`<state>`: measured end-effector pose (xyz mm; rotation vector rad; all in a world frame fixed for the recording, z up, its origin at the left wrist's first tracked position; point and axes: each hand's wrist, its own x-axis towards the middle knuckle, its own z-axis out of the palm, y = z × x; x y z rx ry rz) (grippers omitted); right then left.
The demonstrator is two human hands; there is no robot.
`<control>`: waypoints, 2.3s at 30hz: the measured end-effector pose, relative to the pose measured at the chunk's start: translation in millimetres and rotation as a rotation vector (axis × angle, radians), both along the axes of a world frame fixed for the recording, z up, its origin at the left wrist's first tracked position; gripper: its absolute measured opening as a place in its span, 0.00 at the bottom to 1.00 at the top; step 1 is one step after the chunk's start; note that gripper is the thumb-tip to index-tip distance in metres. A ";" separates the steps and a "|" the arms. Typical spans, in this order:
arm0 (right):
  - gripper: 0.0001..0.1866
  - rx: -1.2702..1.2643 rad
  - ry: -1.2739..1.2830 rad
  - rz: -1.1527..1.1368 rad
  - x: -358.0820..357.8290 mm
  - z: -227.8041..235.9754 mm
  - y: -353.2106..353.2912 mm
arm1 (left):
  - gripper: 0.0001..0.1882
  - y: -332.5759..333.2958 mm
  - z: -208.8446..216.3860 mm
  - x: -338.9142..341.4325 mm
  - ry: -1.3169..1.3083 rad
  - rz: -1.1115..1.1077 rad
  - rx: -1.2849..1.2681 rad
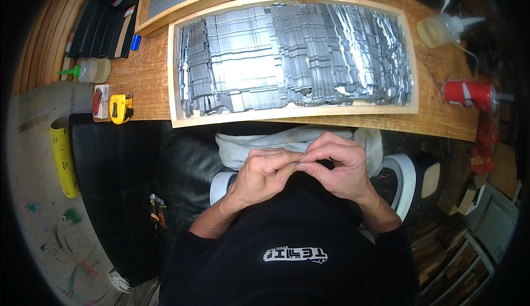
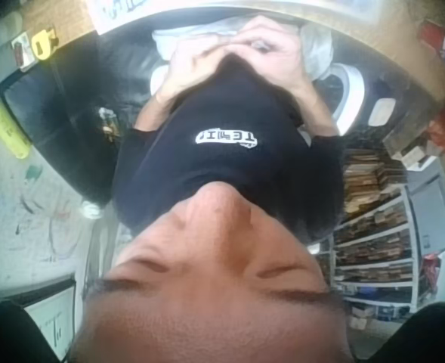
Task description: The person repeatedly picks up small rectangular battery cells from a wooden tray, inspects them, and places them back into the tray. The hands handle the cells one at a time, occasionally rotating them before returning them to the tray.
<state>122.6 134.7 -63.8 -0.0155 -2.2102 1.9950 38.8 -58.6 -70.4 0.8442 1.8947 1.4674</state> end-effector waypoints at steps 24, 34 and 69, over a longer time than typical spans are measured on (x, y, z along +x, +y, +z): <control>0.08 0.025 -0.009 -0.040 0.7 3.0 1.9 | 0.09 4.4 -1.2 0.6 -0.009 0.025 0.042; 0.09 0.132 0.028 -0.049 0.7 8.7 -3.6 | 0.10 4.2 0.5 1.7 -0.024 0.052 0.005; 0.07 -0.204 -0.446 -0.235 29.2 15.1 17.9 | 0.08 48.7 0.9 5.2 -0.736 -0.148 -0.003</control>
